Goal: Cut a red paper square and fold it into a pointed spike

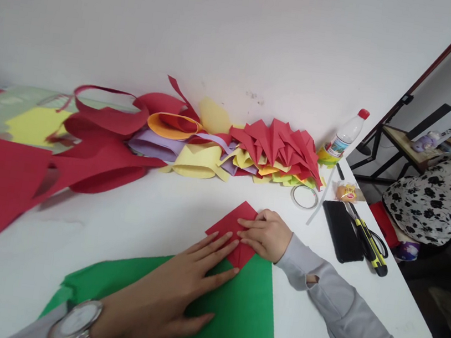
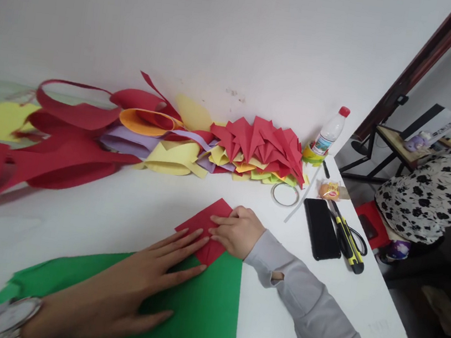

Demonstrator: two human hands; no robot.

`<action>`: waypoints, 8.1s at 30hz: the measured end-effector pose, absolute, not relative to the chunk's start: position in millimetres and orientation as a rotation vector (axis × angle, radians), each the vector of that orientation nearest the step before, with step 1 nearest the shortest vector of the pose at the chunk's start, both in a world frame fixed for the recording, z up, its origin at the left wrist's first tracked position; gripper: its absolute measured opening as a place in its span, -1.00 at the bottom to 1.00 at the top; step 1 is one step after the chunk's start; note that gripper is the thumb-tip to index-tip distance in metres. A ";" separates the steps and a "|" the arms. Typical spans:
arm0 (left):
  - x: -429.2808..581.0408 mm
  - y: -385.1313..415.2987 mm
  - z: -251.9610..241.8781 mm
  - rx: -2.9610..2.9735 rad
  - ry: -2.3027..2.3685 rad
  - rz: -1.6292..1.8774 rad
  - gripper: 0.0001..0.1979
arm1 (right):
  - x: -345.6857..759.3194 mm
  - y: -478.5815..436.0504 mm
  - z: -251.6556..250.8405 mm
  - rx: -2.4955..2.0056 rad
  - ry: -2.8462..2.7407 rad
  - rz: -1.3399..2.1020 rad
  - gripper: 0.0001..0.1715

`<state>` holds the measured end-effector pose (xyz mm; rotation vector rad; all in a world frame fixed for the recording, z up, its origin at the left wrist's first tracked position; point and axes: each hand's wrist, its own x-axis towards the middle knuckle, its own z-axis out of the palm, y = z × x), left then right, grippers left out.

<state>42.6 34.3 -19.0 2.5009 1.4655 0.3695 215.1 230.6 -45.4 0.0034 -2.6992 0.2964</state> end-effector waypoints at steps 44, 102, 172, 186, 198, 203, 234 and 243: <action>37.9 53.9 -16.4 2.493 1.650 0.300 -0.27 | 219.8 228.4 -45.7 -0.056 -2.643 0.398 -0.69; 50.2 39.8 -11.3 2.513 1.477 0.295 -0.33 | 221.6 227.8 -33.8 -0.152 -2.772 0.350 -0.60; 71.3 36.1 -7.2 2.734 1.470 0.428 -0.55 | 218.2 222.0 -34.7 -0.190 -2.716 0.145 -0.79; 29.6 70.2 -33.9 2.663 1.871 0.553 -0.62 | 218.6 223.4 -35.6 -0.150 -2.737 0.185 -0.78; 24.6 80.3 -30.6 2.672 1.928 0.611 -0.60 | 208.9 205.6 -32.1 -0.365 -2.760 0.142 -0.44; 22.5 80.8 -32.1 2.669 1.915 0.650 -0.64 | 203.9 189.0 -31.4 -0.431 -2.734 0.189 -0.63; 38.9 77.3 -25.6 3.041 1.761 0.762 -0.72 | 203.6 188.7 -29.0 0.144 -2.451 0.064 -0.74; 28.0 72.7 -19.1 3.089 1.701 0.751 -0.72 | 207.3 194.8 -33.4 0.191 -2.511 0.033 -0.69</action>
